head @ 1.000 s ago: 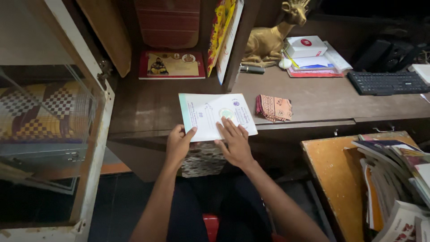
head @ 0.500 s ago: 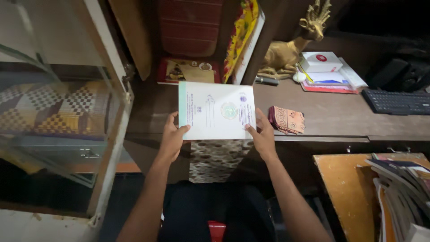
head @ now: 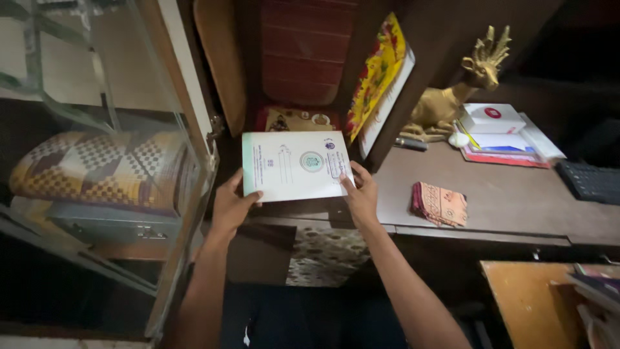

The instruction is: The person wipes the covers of several small documents and cards with a patterned cloth, then places them on a shelf. The person handles each item one at a time, wiping both sides before stacking them.

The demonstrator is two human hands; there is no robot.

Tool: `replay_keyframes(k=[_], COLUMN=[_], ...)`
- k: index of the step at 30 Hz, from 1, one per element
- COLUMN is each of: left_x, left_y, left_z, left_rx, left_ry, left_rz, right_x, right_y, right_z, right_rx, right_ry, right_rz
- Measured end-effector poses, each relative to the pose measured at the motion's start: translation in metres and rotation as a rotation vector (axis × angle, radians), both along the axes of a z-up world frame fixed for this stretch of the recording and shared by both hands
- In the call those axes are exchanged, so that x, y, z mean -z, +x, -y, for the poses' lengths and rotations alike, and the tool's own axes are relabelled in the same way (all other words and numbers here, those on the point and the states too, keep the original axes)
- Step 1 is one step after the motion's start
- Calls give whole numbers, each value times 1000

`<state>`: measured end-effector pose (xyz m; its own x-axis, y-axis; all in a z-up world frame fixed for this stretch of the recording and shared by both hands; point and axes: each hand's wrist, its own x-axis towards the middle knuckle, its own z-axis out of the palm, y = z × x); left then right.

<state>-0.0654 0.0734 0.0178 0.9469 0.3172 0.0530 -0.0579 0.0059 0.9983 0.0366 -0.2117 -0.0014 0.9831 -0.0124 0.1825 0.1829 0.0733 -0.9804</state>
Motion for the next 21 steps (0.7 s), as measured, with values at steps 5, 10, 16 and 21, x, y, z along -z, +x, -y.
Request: replay_keyframes(k=[5, 10, 16, 21], left_x=[8, 33, 42, 60], left_y=[54, 104, 133, 152], left_z=[-20, -26, -27, -31], left_rx=[-80, -100, -175, -173], left_ry=[88, 85, 202, 220], left_rz=[12, 11, -147, -50], right_x=[26, 38, 40, 36], right_y=[49, 84, 109, 98], right_z=[-19, -15, -9, -8], right_rx=[-100, -244, -237, -63], right_ry=[152, 63, -247, -423], right_rz=[-29, 56, 161, 230])
